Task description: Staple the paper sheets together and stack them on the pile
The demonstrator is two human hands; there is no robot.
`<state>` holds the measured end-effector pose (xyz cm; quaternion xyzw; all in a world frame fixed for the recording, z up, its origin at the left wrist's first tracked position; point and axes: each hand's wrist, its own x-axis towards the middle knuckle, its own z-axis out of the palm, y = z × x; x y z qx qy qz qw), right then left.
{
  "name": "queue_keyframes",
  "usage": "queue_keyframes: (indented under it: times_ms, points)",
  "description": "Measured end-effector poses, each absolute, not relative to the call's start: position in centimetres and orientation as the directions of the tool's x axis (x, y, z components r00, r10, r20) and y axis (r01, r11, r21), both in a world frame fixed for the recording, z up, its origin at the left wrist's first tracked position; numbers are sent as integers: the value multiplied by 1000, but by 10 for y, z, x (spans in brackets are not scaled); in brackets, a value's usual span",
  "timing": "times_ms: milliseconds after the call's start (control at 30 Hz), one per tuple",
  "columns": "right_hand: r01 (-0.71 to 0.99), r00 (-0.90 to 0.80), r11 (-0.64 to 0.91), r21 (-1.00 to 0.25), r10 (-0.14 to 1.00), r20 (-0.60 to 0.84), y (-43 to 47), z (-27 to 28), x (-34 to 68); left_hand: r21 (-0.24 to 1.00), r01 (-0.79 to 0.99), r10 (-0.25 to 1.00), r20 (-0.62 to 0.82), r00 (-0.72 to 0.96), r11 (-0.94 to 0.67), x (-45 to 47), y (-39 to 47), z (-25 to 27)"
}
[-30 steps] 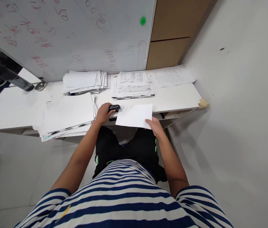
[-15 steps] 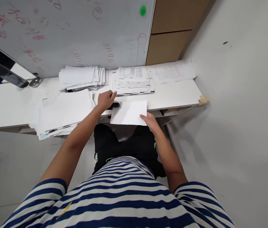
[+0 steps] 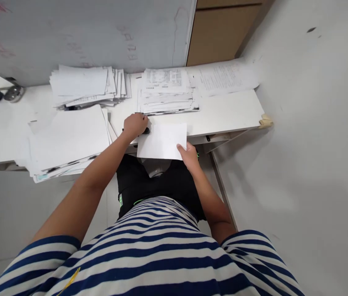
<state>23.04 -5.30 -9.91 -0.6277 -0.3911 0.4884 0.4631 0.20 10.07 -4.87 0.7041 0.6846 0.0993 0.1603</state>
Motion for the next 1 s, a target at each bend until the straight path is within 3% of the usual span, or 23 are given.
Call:
queue_keyframes:
  times_ms: [100, 167, 333, 400, 533, 600, 833, 1000]
  points:
    - [74, 272, -276, -958, 930, -247, -57, -97, 229, 469, 882, 999, -18, 48, -34, -4, 96, -46]
    - [92, 291, -275, -957, 927, -238, -58, -94, 230, 570, 818, 995, 95, 24, -74, -8, 91, -41]
    - [145, 269, -234, -961, 944, -189, -59, -86, 234, 778, 595, 886, 403, -230, -199, -22, 71, -37]
    - [226, 260, -214, -950, 954, -153, -58, -82, 239, 737, 647, 868, 438, -236, -196, -33, 61, -44]
    - [462, 233, -107, -880, 972, 5, -54, -65, 267, 401, 878, 913, 397, 92, -262, -54, 41, -64]
    - [489, 259, -87, -868, 965, 49, -52, -55, 286, 304, 917, 930, 334, 151, -258, -58, 35, -71]
    - [190, 478, -130, -973, 878, -24, -54, -50, 310, 262, 952, 960, 266, 85, -157, -54, 35, -71]
    - [87, 485, -185, -979, 866, -121, -64, -70, 293, 267, 951, 955, 286, 74, -154, -53, 35, -73]
